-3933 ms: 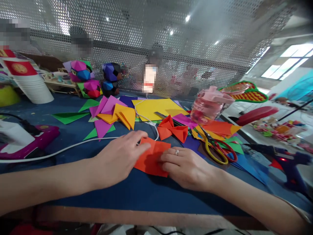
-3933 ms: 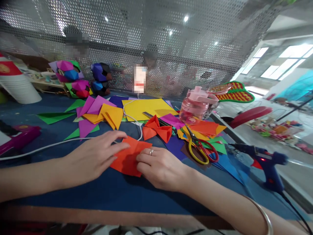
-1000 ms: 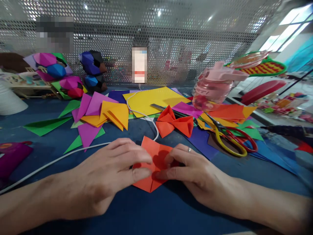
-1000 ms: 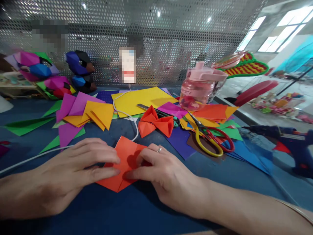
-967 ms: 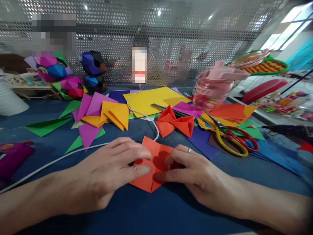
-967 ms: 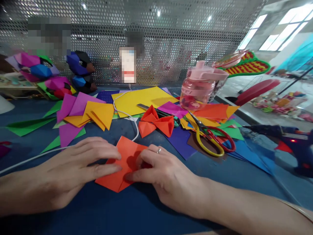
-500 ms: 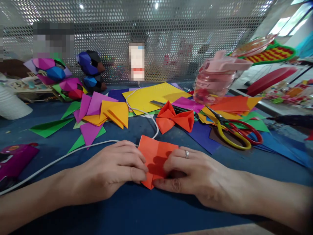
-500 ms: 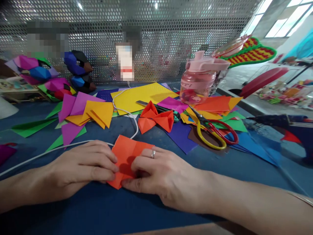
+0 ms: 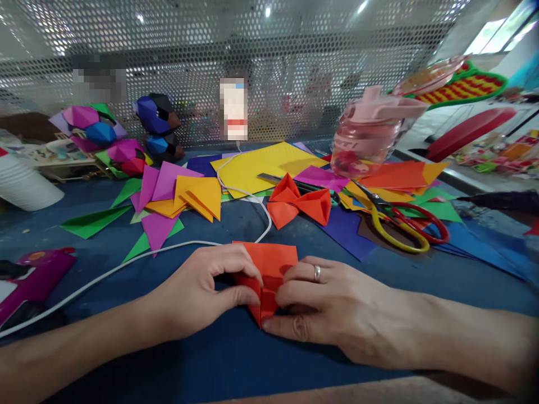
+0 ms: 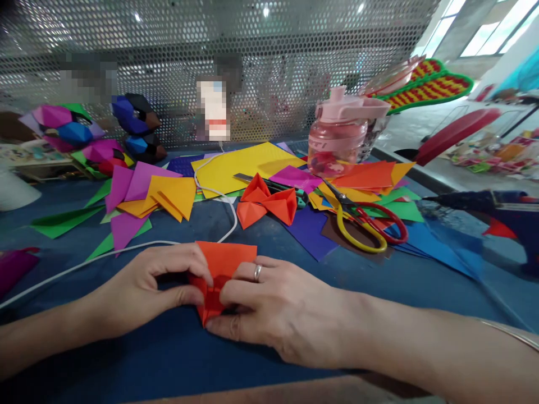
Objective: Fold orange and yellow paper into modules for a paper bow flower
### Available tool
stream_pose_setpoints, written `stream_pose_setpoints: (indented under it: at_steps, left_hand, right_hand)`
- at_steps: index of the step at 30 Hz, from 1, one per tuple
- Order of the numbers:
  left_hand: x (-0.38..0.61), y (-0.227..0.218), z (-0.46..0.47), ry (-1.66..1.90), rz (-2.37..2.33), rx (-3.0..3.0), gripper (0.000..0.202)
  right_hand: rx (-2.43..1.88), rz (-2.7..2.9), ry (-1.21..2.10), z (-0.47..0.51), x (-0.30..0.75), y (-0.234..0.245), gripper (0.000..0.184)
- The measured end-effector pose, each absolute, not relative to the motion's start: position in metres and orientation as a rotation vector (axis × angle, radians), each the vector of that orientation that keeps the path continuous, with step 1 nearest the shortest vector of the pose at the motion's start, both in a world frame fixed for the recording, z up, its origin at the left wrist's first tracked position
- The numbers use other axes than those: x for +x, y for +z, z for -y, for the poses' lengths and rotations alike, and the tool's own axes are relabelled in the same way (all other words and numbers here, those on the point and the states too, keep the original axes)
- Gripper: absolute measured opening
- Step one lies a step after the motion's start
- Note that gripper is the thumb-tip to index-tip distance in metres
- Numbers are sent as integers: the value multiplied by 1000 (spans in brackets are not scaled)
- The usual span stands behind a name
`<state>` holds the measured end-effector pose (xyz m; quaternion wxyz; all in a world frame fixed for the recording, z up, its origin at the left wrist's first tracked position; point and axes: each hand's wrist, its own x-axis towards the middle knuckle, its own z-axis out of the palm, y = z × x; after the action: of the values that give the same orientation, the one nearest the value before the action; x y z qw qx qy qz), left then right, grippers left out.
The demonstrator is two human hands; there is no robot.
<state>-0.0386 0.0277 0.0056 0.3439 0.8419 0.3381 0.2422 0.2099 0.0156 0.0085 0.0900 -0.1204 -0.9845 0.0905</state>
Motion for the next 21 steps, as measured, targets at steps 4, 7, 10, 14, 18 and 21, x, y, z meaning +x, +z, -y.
stream_pose_setpoints:
  at_steps: [4,7,10,14,18,21]
  left_hand:
    - [-36,7,-26,597,-933,2197,9]
    - [-35,7,-24,561,-960,2220,10]
    - [-33,7,-22,561,-968,2223,13]
    - [-31,6,-20,554,-998,2232,17]
    - [-30,4,-20,560,-986,2245,18]
    - [-30,1,-19,597,-949,2279,19]
  right_hand:
    - [-373,2902,252,-15,210,7,39]
    - [-371,2913,251,-16,210,6,40]
    - [-375,2941,257,-16,210,6,42]
    - [-383,2963,282,-16,210,6,42]
    - [-391,2960,276,-15,210,6,42]
    - [-398,2932,287,-15,209,6,41]
